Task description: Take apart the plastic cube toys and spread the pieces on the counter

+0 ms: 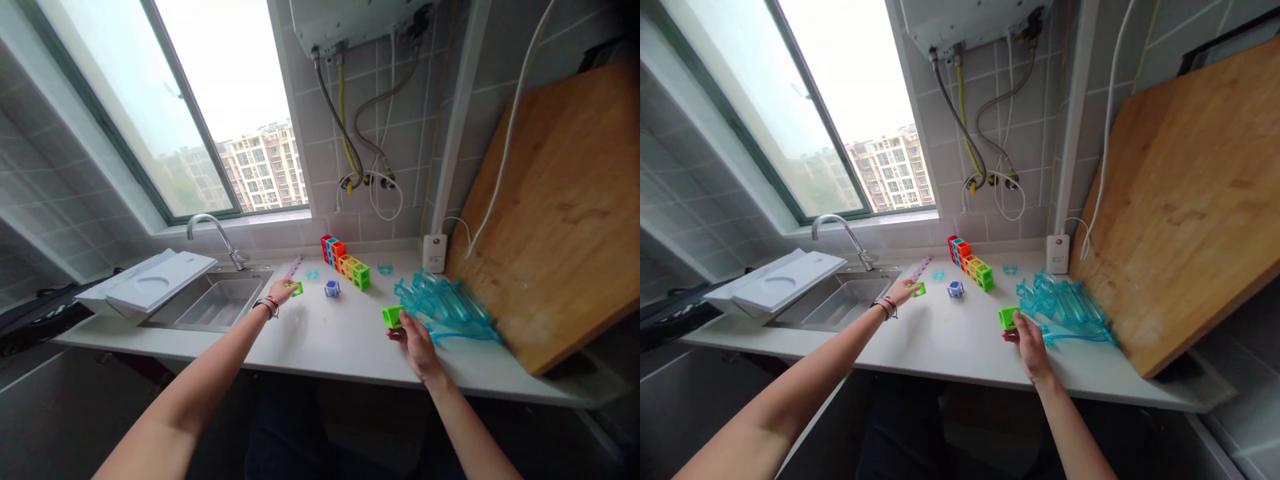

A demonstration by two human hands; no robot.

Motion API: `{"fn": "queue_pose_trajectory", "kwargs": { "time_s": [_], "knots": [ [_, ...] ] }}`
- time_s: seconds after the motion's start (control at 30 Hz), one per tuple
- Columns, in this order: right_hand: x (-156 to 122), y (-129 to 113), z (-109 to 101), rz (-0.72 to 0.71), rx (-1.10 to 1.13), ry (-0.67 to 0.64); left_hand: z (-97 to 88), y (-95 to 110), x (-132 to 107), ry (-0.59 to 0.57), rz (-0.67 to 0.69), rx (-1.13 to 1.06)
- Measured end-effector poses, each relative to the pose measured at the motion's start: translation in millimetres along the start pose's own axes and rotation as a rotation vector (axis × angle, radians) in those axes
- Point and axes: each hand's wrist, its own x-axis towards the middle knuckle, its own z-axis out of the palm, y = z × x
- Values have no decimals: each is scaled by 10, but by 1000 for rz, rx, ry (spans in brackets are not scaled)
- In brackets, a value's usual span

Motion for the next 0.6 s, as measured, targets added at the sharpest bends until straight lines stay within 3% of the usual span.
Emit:
{"fn": "queue_pose_trajectory", "kwargs": {
  "time_s": [0.27,0.6],
  "knots": [
    [10,26,-14,0,-22,-22,-64,-43,404,-122,31,173],
    [-5,4,-5,7,-27,-16,44,-70,523,-235,35,85]
  ]
}}
